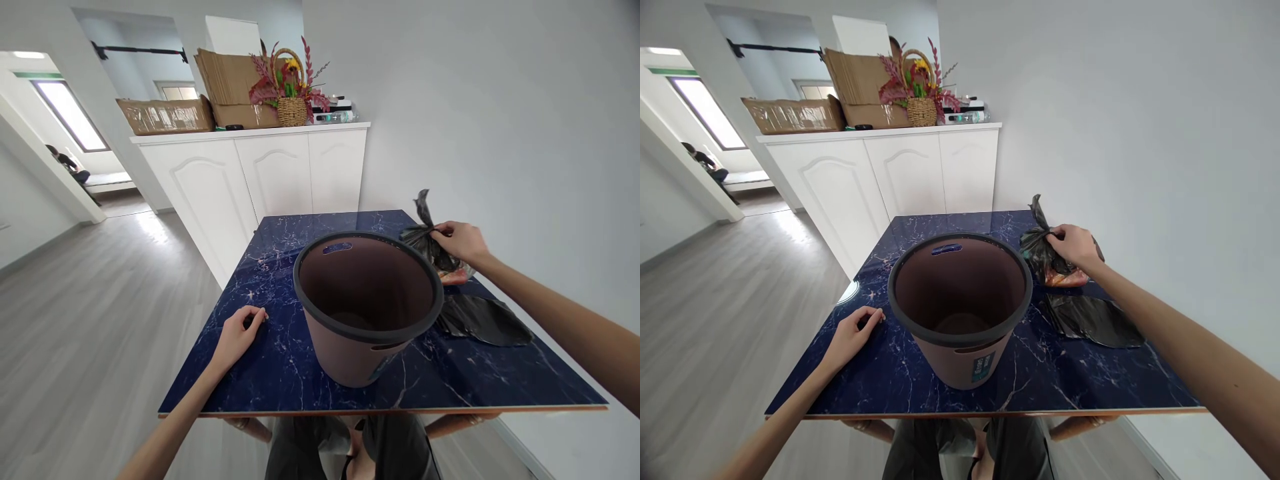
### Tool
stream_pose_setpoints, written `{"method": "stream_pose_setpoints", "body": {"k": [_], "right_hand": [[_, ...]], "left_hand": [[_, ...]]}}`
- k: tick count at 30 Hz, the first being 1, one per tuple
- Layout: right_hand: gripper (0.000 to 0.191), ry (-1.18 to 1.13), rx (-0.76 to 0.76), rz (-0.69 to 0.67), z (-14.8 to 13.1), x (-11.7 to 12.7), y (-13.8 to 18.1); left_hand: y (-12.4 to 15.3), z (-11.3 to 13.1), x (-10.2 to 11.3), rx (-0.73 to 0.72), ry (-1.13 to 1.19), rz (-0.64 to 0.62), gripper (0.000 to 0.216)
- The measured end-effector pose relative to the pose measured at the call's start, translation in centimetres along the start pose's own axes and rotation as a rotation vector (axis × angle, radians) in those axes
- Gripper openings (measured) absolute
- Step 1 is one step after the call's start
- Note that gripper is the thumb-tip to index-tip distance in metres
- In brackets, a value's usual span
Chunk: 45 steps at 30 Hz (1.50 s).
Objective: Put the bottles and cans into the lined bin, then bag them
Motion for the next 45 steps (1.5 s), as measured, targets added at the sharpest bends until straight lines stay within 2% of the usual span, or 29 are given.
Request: {"method": "stream_pose_setpoints", "body": {"k": [4, 9, 13, 16, 19, 21, 26, 30, 36, 40, 45], "right_hand": [[0.020, 0.082, -0.023, -0.097, -0.8, -2.6, 1.2], [0.027, 0.172, 0.108, -0.192, -3.1, -4.0, 2.8], [0.033, 0.084, 0.242, -0.146, -5.0, -2.8, 5.4], [0.036, 0.001, 0.309, -0.048, -5.7, -0.9, 9.2], [0.037, -0.043, 0.264, 0.109, -4.4, 1.0, 14.1], [0.036, -0.046, 0.197, 0.168, -2.5, 1.2, 17.5], [0.030, 0.006, 0.131, 0.007, 1.7, -2.1, 22.9], [0.033, -0.012, 0.074, -0.054, 3.5, -3.5, 24.1], [0.044, 0.031, 0.001, -0.021, 3.3, -3.1, 24.5], [0.042, 0.029, -0.008, -0.003, 2.9, -2.6, 24.9], [0.041, 0.008, -0.108, 0.020, 3.9, -2.2, 25.0]], "left_hand": [[0.1, 0.1, 0.0, -0.003, 0.003, -0.004, 0.051], [0.2, 0.3, 0.0, 0.000, 0.011, -0.010, 0.050], [0.4, 0.1, 0.1, 0.003, 0.005, -0.009, 0.049], [0.5, 0.3, 0.1, -0.024, -0.024, 0.000, 0.048], [0.9, 1.1, 0.0, -0.074, -0.070, -0.005, 0.046], [1.3, 1.7, -0.4, -0.100, -0.109, -0.023, 0.046], [2.5, 2.2, -2.1, -0.092, -0.252, -0.120, 0.040], [3.0, 2.5, -2.5, -0.124, -0.330, -0.120, 0.036], [3.1, 2.5, -2.8, -0.154, -0.355, -0.137, 0.037], [3.2, 3.0, -2.5, -0.179, -0.330, -0.142, 0.035], [3.2, 3.2, -2.4, -0.193, -0.297, -0.154, 0.032]]}}
Point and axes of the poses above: each hand's wrist, its own y-axis away from the middle knuckle, its own x-axis out of the back of the hand, z = x × y, the point moved 10 cm from there along -y, towards the middle knuckle, and after that the axes turned 4 degrees about -z, right-handed, at the moved point
